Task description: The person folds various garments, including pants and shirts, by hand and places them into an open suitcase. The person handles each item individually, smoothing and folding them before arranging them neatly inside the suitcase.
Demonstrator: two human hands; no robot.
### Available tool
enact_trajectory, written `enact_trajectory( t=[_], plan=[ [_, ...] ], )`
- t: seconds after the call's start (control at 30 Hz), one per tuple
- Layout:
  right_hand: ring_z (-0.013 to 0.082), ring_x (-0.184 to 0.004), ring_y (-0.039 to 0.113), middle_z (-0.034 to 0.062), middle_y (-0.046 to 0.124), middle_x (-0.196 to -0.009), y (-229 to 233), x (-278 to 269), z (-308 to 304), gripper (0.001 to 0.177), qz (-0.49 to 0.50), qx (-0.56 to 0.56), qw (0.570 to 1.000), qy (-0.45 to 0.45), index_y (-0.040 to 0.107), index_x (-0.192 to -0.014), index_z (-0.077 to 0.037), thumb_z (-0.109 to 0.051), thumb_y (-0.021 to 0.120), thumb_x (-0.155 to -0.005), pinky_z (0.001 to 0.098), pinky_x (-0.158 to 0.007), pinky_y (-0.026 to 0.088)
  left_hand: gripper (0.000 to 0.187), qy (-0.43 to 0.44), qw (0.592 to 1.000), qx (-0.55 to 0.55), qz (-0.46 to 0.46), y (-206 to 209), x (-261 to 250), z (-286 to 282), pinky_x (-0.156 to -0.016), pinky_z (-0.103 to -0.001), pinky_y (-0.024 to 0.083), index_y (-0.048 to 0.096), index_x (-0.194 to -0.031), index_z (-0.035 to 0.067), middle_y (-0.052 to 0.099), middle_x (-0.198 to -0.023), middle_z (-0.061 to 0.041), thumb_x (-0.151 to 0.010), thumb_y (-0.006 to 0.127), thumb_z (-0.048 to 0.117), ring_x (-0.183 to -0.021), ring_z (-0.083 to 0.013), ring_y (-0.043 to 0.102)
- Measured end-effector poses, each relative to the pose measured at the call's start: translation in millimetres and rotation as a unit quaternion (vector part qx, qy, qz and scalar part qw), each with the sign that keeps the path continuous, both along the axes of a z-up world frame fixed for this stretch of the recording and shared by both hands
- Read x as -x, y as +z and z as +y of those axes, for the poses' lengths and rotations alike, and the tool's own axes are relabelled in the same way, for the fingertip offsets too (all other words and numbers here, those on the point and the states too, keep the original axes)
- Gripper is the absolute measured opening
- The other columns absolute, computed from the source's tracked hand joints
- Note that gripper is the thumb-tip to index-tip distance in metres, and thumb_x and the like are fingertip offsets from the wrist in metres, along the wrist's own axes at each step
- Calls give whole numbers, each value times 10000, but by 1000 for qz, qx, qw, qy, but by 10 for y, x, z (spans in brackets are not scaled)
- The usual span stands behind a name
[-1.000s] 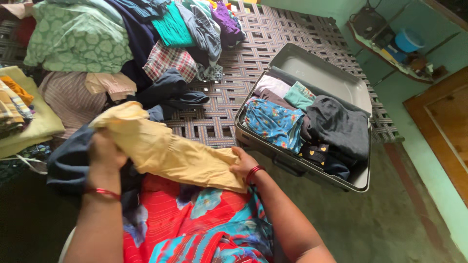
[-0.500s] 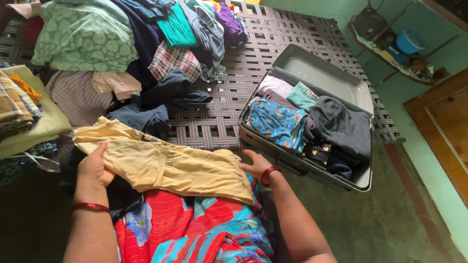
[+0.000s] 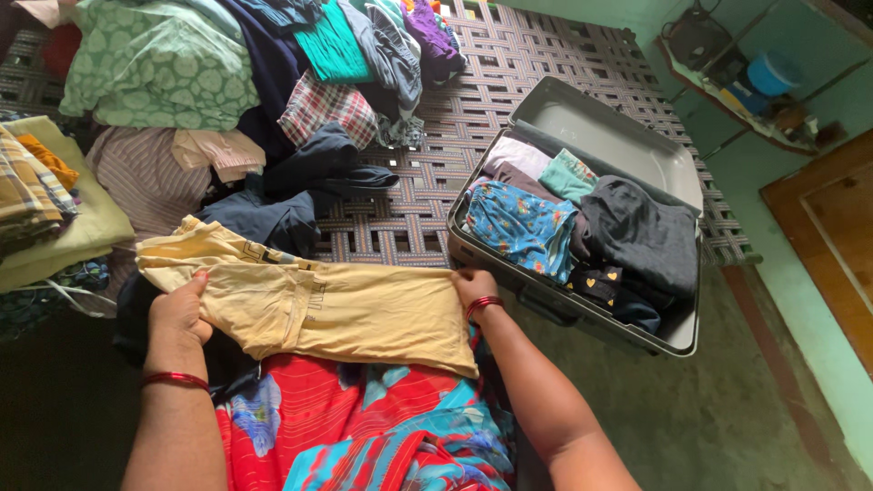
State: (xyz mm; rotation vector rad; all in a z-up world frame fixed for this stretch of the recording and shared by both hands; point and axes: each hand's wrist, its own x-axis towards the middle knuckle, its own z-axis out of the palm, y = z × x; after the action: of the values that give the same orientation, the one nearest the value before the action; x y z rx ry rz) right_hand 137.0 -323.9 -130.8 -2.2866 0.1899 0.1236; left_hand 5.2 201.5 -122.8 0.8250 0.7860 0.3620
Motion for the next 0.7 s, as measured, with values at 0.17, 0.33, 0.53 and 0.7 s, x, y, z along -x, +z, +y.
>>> enact_trajectory(
  t=[0.17, 0.33, 0.53, 0.7],
  plan=[
    [394, -971, 715, 218, 748, -994, 240, 25, 24, 286, -66, 84, 993, -47, 799, -1001, -86, -301, 673, -859, 449, -855, 551, 306, -5, 997, -51, 53, 109, 15, -95, -777, -386, 599, 652, -1218, -44, 724, -1130, -123, -946, 718, 81, -958, -234, 733],
    [385, -1064, 700, 221, 745, -1100, 377, 183, 204, 369, -140, 114, 982, 60, 755, -1151, -91, -353, 641, -918, 442, -946, 538, 401, 9, 970, -195, 146, 697, 203, -296, -679, -400, 480, 597, -1252, -43, 696, -1113, -144, -943, 759, 155, -916, -241, 684],
    [428, -1421, 352, 250, 363, -1571, 433, 615, 571, 628, -142, 219, 906, 334, 503, -1494, -132, -467, 584, -970, 497, -1116, 327, 514, 91, 954, -285, 19, 614, 171, -322, -814, -329, 595, 557, -1258, -110, 699, -1186, -165, -919, 859, 132, -995, -199, 724],
    [405, -1466, 336, 171, 422, -1583, 656, 651, 638, 634, -109, 278, 872, 387, 499, -1504, -156, -510, 518, -979, 485, -1167, 336, 473, 93, 972, -214, 42, 694, 73, -269, -763, -349, 591, 604, -1194, -75, 718, -1119, -168, -843, 843, 131, -926, -221, 734]
  ],
)
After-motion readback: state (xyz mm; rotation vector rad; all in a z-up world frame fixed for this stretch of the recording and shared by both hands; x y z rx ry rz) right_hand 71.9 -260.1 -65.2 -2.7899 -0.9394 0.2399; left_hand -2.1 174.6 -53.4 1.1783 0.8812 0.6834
